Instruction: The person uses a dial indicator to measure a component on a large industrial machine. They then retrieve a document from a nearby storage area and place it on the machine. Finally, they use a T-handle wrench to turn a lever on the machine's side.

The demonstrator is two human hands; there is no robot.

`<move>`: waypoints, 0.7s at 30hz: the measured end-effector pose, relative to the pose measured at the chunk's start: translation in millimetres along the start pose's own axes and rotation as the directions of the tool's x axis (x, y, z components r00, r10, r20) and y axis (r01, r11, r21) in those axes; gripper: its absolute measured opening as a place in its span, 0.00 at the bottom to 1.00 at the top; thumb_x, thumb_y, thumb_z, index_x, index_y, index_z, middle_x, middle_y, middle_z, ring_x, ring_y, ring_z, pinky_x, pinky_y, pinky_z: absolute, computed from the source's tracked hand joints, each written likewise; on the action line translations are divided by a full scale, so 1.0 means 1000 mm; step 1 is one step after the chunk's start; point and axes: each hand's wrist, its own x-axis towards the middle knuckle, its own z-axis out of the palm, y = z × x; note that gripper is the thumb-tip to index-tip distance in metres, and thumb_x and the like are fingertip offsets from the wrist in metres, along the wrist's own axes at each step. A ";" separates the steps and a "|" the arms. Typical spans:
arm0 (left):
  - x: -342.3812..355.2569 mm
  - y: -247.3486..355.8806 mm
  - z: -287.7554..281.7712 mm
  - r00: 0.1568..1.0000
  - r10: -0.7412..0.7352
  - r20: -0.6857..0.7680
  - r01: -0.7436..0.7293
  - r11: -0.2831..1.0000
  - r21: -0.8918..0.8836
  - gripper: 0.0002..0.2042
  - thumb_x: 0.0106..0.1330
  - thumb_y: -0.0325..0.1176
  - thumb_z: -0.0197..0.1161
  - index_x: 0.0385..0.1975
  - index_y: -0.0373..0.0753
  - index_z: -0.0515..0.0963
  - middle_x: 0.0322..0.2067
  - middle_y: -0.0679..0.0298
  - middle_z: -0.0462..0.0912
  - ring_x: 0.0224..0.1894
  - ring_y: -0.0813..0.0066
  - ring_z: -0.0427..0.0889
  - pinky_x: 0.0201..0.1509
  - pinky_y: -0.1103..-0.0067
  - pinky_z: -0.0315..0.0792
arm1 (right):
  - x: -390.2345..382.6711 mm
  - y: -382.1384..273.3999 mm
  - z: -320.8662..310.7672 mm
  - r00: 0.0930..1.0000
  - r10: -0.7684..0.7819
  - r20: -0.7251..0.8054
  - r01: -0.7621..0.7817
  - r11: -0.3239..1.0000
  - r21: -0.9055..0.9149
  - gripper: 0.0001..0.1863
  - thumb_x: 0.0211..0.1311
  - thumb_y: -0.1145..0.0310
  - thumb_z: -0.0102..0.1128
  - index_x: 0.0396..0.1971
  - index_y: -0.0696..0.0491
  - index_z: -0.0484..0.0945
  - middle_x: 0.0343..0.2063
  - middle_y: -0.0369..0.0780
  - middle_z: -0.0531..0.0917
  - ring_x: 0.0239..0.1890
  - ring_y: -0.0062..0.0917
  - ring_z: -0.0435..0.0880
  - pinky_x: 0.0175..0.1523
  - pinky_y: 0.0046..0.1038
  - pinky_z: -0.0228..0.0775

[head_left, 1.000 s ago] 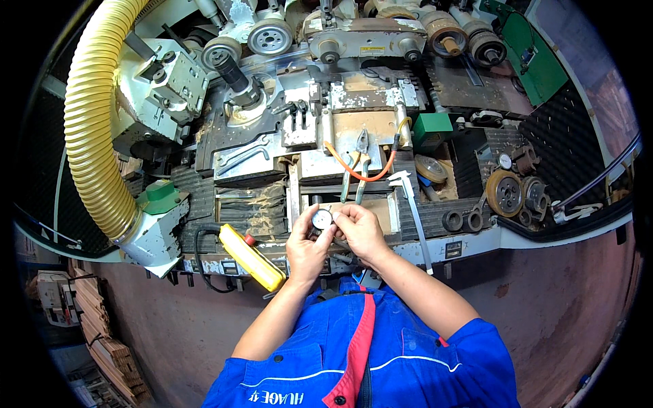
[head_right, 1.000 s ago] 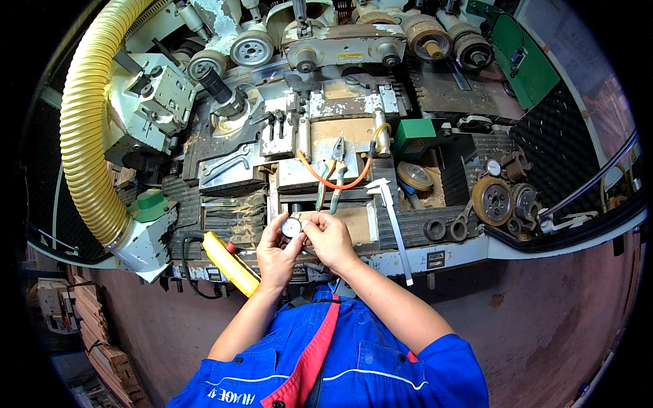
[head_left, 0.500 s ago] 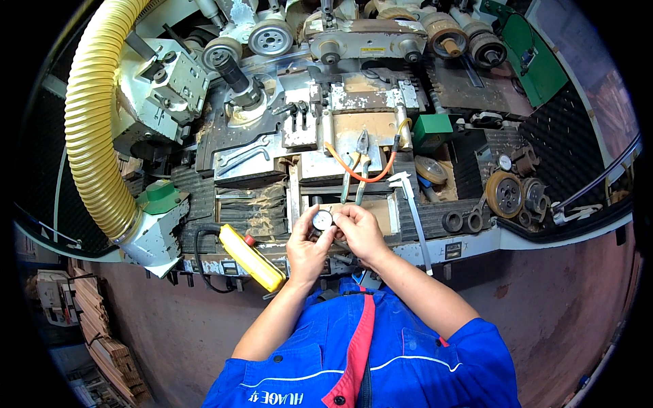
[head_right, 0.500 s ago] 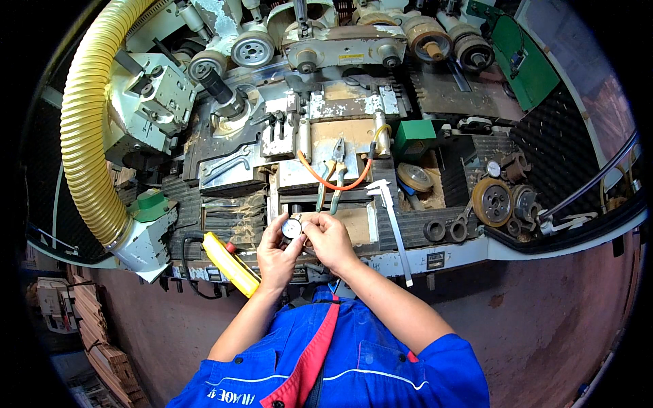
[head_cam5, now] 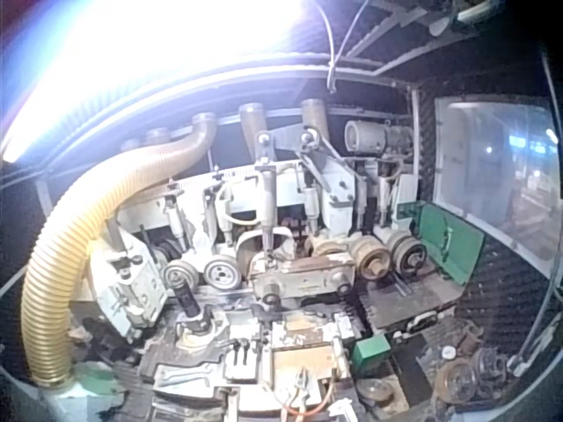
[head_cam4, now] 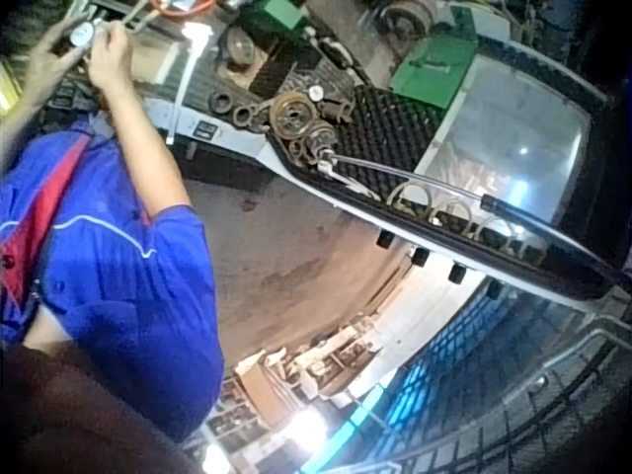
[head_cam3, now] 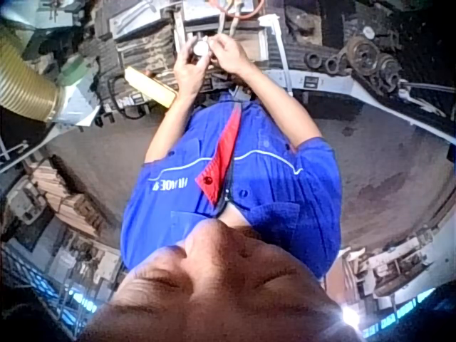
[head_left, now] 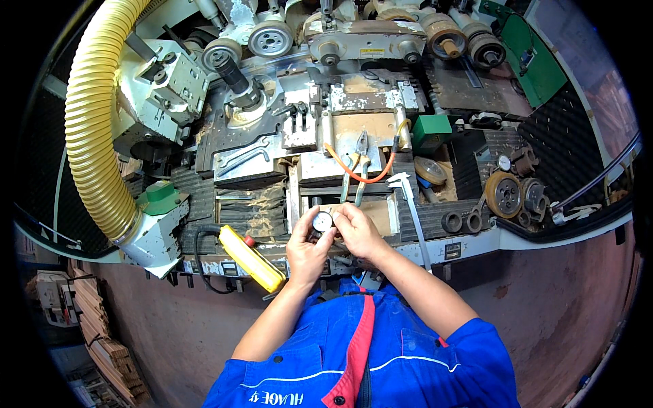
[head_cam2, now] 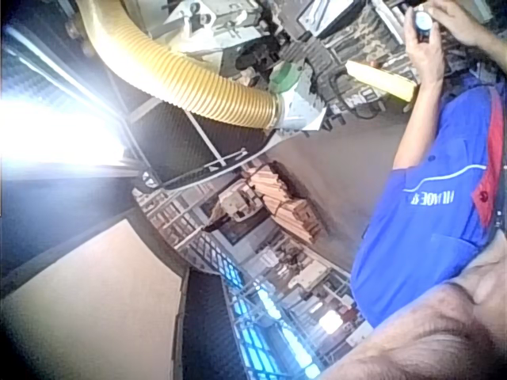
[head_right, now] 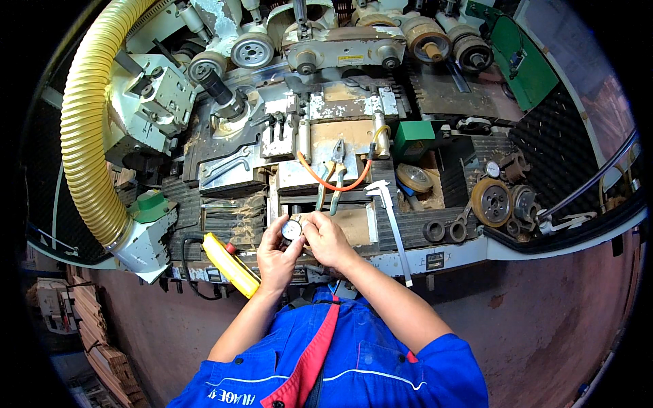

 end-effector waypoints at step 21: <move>0.000 0.001 0.002 1.000 0.015 0.014 -0.015 1.000 0.025 0.27 0.65 0.19 0.70 0.64 0.34 0.72 0.49 0.61 0.82 0.48 0.77 0.82 0.51 0.80 0.79 | -0.007 -0.002 -0.010 0.997 -0.068 0.029 0.064 0.991 0.115 0.07 0.73 0.71 0.58 0.43 0.60 0.79 0.36 0.37 0.85 0.37 0.19 0.84 0.44 0.24 0.78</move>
